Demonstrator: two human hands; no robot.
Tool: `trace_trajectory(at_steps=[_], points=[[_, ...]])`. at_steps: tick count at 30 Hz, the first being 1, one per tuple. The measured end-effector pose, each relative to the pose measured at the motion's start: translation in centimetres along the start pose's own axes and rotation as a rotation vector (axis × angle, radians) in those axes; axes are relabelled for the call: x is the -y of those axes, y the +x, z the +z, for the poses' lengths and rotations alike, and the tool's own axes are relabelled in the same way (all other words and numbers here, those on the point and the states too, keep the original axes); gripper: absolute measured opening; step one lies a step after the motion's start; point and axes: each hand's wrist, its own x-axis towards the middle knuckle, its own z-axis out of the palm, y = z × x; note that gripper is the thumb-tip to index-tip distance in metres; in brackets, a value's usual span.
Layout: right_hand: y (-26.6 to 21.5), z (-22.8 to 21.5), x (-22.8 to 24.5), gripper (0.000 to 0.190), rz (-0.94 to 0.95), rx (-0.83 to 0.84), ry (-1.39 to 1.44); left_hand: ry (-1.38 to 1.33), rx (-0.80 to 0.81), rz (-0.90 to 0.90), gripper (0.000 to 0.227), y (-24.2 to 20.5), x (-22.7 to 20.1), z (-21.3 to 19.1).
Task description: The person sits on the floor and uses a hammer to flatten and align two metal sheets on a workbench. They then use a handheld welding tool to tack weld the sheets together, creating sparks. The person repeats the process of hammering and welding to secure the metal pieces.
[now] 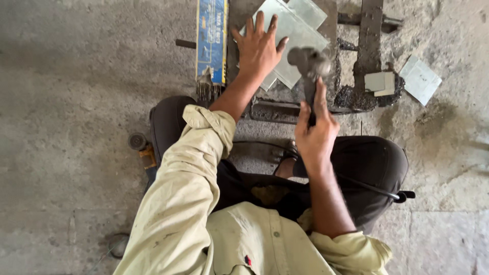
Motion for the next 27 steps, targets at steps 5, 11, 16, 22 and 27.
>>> trace_trajectory(at_steps=[5, 11, 16, 22, 27], points=[[0.6, 1.5, -2.6, 0.047, 0.14, 0.289, 0.005, 0.008, -0.034, 0.0, 0.068, 0.0, -0.2, -0.4], [-0.3, -0.4, -1.9, 0.046, 0.168, 0.055, 0.041, -0.004, 0.003, 0.003, 0.067, -0.5, 0.0, 0.0], [1.9, -0.9, -1.7, 0.044, 0.129, 0.274, -0.005, 0.008, -0.033, 0.019, 0.067, 0.4, -0.3, -0.8], [0.0, -0.9, -1.3, 0.049, 0.177, 0.054, 0.07, 0.007, -0.068, 0.023, 0.066, 0.2, 0.0, -0.4], [2.0, -1.5, -0.7, 0.048, 0.179, 0.271, -0.137, 0.0, -0.102, 0.016, 0.066, 0.1, -0.4, -0.7]])
